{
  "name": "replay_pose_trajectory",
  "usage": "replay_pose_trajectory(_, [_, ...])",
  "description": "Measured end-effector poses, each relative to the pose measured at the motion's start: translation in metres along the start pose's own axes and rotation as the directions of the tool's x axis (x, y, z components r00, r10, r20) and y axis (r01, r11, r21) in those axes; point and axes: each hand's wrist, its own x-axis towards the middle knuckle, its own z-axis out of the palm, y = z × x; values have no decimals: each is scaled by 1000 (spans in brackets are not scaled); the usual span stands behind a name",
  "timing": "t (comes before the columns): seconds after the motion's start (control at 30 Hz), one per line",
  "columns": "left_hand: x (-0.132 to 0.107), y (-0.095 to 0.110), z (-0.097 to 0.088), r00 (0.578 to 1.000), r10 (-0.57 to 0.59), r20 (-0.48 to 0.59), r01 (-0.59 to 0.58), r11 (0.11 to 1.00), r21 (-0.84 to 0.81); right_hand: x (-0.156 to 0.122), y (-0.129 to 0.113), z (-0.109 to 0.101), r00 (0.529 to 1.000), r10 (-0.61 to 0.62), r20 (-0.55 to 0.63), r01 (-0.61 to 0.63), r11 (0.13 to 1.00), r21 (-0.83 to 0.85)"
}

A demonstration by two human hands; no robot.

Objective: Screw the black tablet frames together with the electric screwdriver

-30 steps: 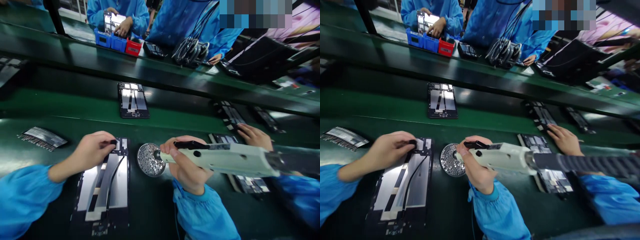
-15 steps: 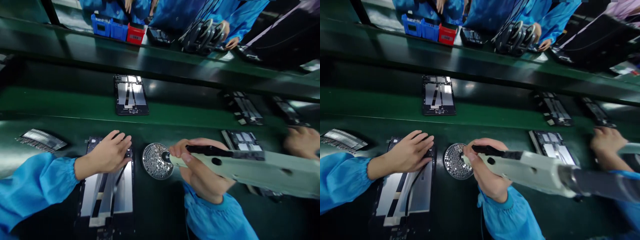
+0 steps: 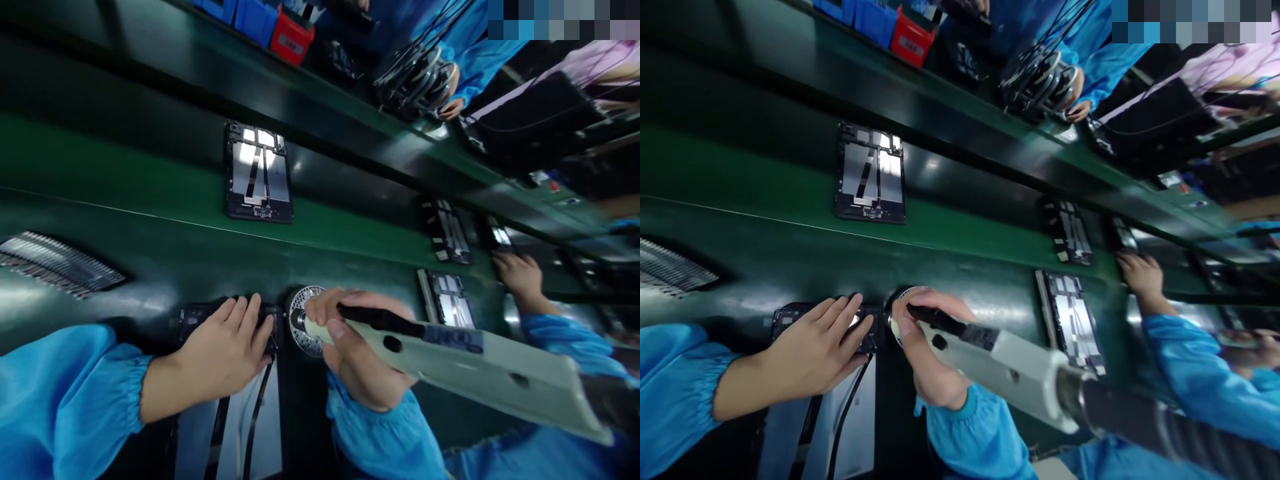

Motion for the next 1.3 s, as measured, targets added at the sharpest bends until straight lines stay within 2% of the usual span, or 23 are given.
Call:
replay_pose_trajectory(0.13, [4, -2, -1, 1000, -14, -6, 14, 999, -36, 0, 5, 4, 999, 22, 30, -21, 999, -28])
replay_pose_trajectory(0.37, [6, 1, 2, 999, -25, -43, 23, 999, -43, 5, 2, 11, 1000, 12, -14, -12, 999, -35])
replay_pose_trajectory(0.57, [8, 0, 0, 1000, -6, -22, 5, 1000, -29, 6, 2, 12, 1000, 9, -9, -10, 999, -54])
replay_pose_trajectory(0.77, [7, 2, 0, 999, -21, -38, 20, 999, -29, 8, 2, 16, 997, 61, -37, -63, 997, -38])
replay_pose_trajectory(0.97, [8, 4, 0, 1000, -6, -22, 4, 999, -50, 10, 2, 18, 996, 91, -13, -91, 994, -57])
replay_pose_trajectory(1.1, [8, 2, 1, 999, -16, -41, 14, 998, -65, 9, -3, 4, 994, 106, -24, -107, 992, -61])
replay_pose_trajectory(1.17, [7, 2, 2, 999, -16, -44, 12, 997, -82, 8, -5, -11, 991, 106, -77, -110, 993, -51])
replay_pose_trajectory(1.3, [5, 1, 6, 998, -15, -63, 8, 995, -96, 7, 4, -39, 980, 21, -197, -37, 996, -80])
